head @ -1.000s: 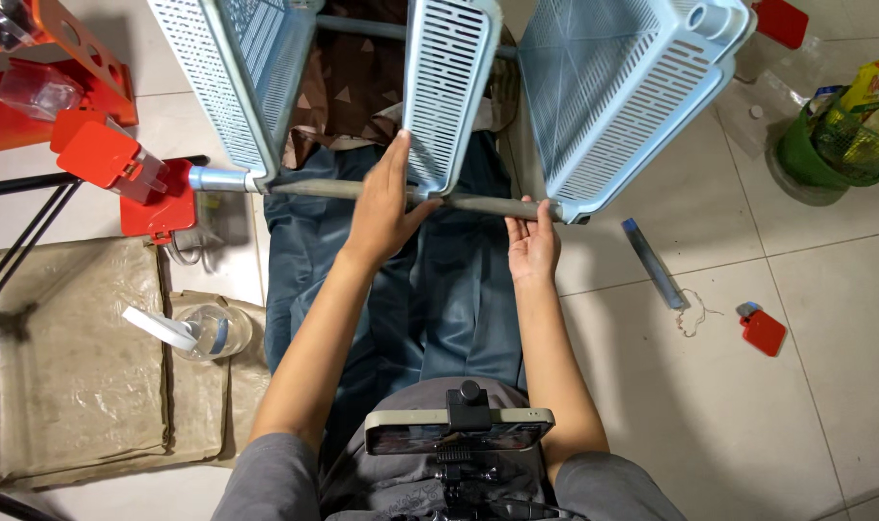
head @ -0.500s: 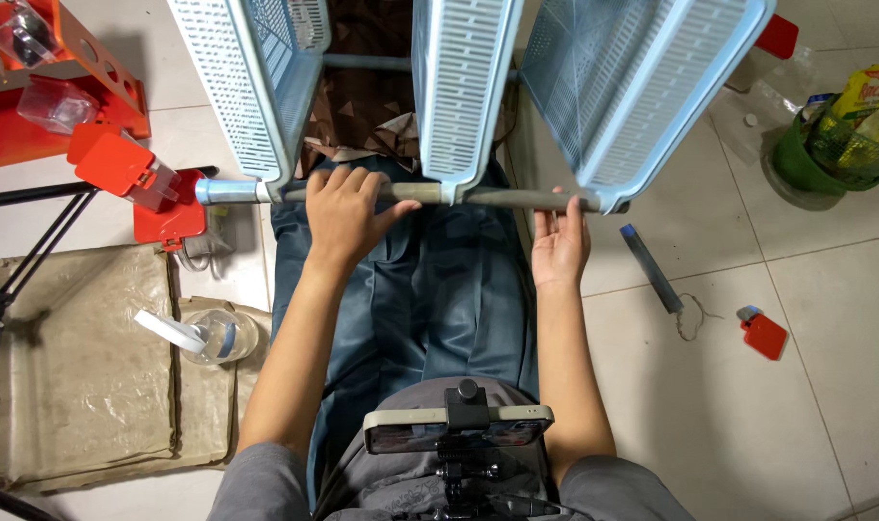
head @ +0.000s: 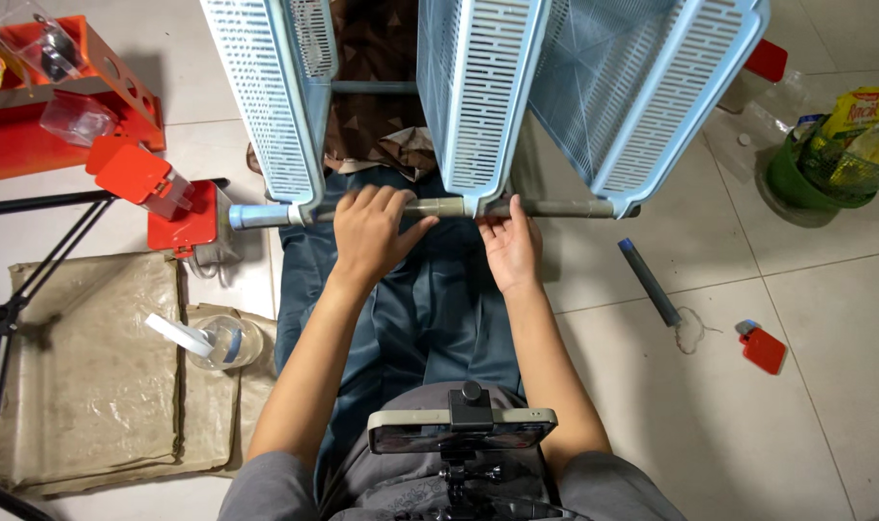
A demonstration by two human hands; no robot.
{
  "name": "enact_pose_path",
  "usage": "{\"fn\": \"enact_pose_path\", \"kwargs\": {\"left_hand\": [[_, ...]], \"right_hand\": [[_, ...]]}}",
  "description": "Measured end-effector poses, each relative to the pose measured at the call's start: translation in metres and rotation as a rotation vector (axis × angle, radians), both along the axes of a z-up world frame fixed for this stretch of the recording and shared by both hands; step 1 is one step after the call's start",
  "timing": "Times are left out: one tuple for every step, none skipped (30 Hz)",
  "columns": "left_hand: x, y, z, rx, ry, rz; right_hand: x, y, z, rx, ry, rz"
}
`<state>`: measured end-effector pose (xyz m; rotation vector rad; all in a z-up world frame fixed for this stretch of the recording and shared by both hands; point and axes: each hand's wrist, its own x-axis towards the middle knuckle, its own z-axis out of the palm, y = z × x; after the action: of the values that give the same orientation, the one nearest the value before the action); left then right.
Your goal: The person disassembles a three-tier plastic storage rack by hand, removing vertical poles and horizontal crossbars from the blue plastic baskets. The person works on a blue mat on a tiled floor, detaching components and laying them aside.
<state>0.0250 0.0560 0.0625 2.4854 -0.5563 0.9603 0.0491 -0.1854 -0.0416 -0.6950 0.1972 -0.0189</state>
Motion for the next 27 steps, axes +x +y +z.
{"fn": "enact_pose_path", "kwargs": {"left_hand": [[-0.002, 0.002, 0.0, 0.009, 0.004, -0.006], [-0.004, 0.004, 0.0, 0.019, 0.009, -0.011], [-0.006, 0.005, 0.0, 0.02, 0.013, -0.011], [-0.007, 0.006, 0.0, 0.021, 0.018, -0.011], [-0.009, 0.007, 0.001, 0.023, 0.022, -0.007], [-0.01, 0.007, 0.003, 0.02, 0.017, -0.004], [-0.013, 0.008, 0.003, 0.016, 0.013, 0.002], [-0.015, 0.009, 0.004, 0.013, 0.009, 0.008], [-0.019, 0.01, 0.005, 0.009, 0.016, 0.01], [-0.023, 0.012, 0.007, 0.004, 0.024, 0.013], [-0.027, 0.014, 0.009, 0.0, 0.034, 0.015], [-0.032, 0.015, 0.012, 0.004, 0.042, 0.019], [-0.037, 0.017, 0.014, 0.008, 0.051, 0.02], [-0.04, 0.019, 0.017, 0.011, 0.061, 0.022], [-0.043, 0.02, 0.022, 0.021, 0.044, 0.038], [-0.045, 0.023, 0.026, 0.032, 0.026, 0.054], [-0.048, 0.025, 0.03, 0.041, 0.01, 0.067], [-0.05, 0.03, 0.034, 0.054, 0.001, 0.071], [-0.052, 0.036, 0.039, 0.065, -0.001, 0.076], [-0.053, 0.042, 0.043, 0.077, -0.002, 0.08], [-0.054, 0.048, 0.047, 0.091, -0.013, 0.091], [-0.055, 0.053, 0.051, 0.106, -0.024, 0.102], [-0.056, 0.057, 0.055, 0.119, -0.038, 0.112], [-0.059, 0.059, 0.059, 0.119, -0.025, 0.111], [-0.059, 0.062, 0.064, 0.122, -0.02, 0.113], [-0.058, 0.065, 0.068, 0.124, -0.015, 0.114], [-0.058, 0.068, 0.071, 0.132, -0.021, 0.116]], "right_hand": [[0.0, 0.0, -0.003, 0.002, 0.017, 0.004], [0.0, 0.0, -0.006, 0.004, 0.013, 0.007], [0.0, 0.001, -0.01, 0.005, 0.006, 0.013], [0.0, 0.001, -0.014, 0.006, 0.0, 0.018], [0.001, 0.002, -0.017, 0.001, -0.003, 0.006], [0.002, 0.002, -0.02, -0.003, -0.006, -0.005], [0.001, 0.002, -0.022, -0.007, -0.008, -0.014], [0.001, 0.001, -0.024, 0.022, 0.009, -0.023], [0.001, 0.0, -0.023, 0.05, 0.026, -0.029], [0.0, 0.0, -0.021, 0.079, 0.043, -0.036], [-0.003, 0.001, -0.018, 0.067, 0.053, -0.045], [-0.009, 0.002, -0.014, 0.055, 0.063, -0.053], [-0.014, 0.004, -0.009, 0.042, 0.074, -0.064], [-0.016, 0.007, -0.003, 0.017, 0.07, -0.063], [-0.02, 0.009, 0.003, -0.008, 0.073, -0.064], [-0.023, 0.012, 0.01, -0.033, 0.076, -0.066], [-0.027, 0.015, 0.016, -0.046, 0.067, -0.055], [-0.027, 0.02, 0.021, -0.06, 0.058, -0.045], [-0.031, 0.024, 0.025, -0.075, 0.056, -0.033], [-0.031, 0.028, 0.029, -0.069, 0.053, -0.029], [-0.029, 0.032, 0.033, -0.063, 0.051, -0.022], [-0.029, 0.036, 0.036, -0.056, 0.048, -0.016], [-0.029, 0.04, 0.04, -0.068, 0.04, -0.003], [-0.029, 0.043, 0.044, -0.079, 0.032, 0.01], [-0.025, 0.047, 0.05, -0.086, 0.014, 0.026], [-0.022, 0.051, 0.056, -0.081, 0.008, 0.035], [-0.022, 0.054, 0.062, -0.075, 0.005, 0.043]]}}
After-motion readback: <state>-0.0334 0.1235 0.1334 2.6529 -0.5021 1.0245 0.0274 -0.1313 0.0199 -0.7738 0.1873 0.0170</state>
